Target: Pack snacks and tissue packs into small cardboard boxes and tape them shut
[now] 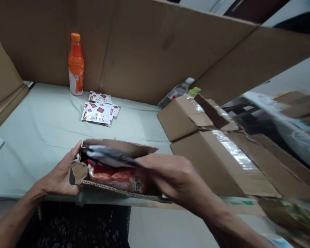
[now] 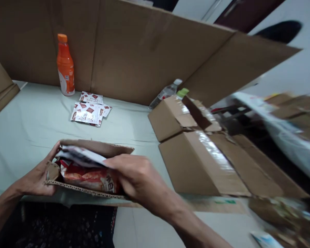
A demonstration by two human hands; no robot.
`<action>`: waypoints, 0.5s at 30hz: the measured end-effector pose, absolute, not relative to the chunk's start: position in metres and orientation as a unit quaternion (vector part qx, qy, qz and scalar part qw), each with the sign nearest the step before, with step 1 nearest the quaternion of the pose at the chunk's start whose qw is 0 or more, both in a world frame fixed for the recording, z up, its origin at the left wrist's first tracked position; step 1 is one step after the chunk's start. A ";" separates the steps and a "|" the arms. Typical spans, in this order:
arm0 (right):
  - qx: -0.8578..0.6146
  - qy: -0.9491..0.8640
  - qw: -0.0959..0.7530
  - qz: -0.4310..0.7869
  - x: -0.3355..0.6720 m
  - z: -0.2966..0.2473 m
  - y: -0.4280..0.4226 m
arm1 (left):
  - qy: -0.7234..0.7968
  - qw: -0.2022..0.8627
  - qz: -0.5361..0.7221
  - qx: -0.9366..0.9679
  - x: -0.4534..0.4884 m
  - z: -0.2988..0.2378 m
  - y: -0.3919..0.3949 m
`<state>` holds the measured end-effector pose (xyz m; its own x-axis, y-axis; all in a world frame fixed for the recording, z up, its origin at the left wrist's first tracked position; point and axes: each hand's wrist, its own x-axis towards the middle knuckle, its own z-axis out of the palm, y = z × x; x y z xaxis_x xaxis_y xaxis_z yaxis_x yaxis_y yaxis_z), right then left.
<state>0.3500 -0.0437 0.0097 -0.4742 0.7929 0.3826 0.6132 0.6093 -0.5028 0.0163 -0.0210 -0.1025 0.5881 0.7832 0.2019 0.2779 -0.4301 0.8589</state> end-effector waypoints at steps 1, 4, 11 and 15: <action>-0.444 -0.822 0.339 0.116 0.356 0.019 -0.042 | 0.343 0.413 0.313 0.783 0.016 -0.101 -0.022; -0.551 -0.687 0.472 -0.051 0.366 0.045 -0.022 | 0.367 0.401 0.307 0.781 0.013 -0.097 -0.025; -0.496 -0.767 0.401 -0.071 0.346 0.069 0.027 | 0.371 0.380 0.273 0.802 0.004 -0.096 -0.031; -0.338 -0.888 0.263 0.169 0.327 0.039 0.000 | 0.361 0.376 0.281 0.806 0.005 -0.100 -0.030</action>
<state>0.3268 -0.0001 0.0387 -0.6334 0.6889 0.3524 0.5119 0.7145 -0.4769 0.0053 -0.0305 -0.0996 0.5817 0.7927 0.1823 0.3697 -0.4573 0.8088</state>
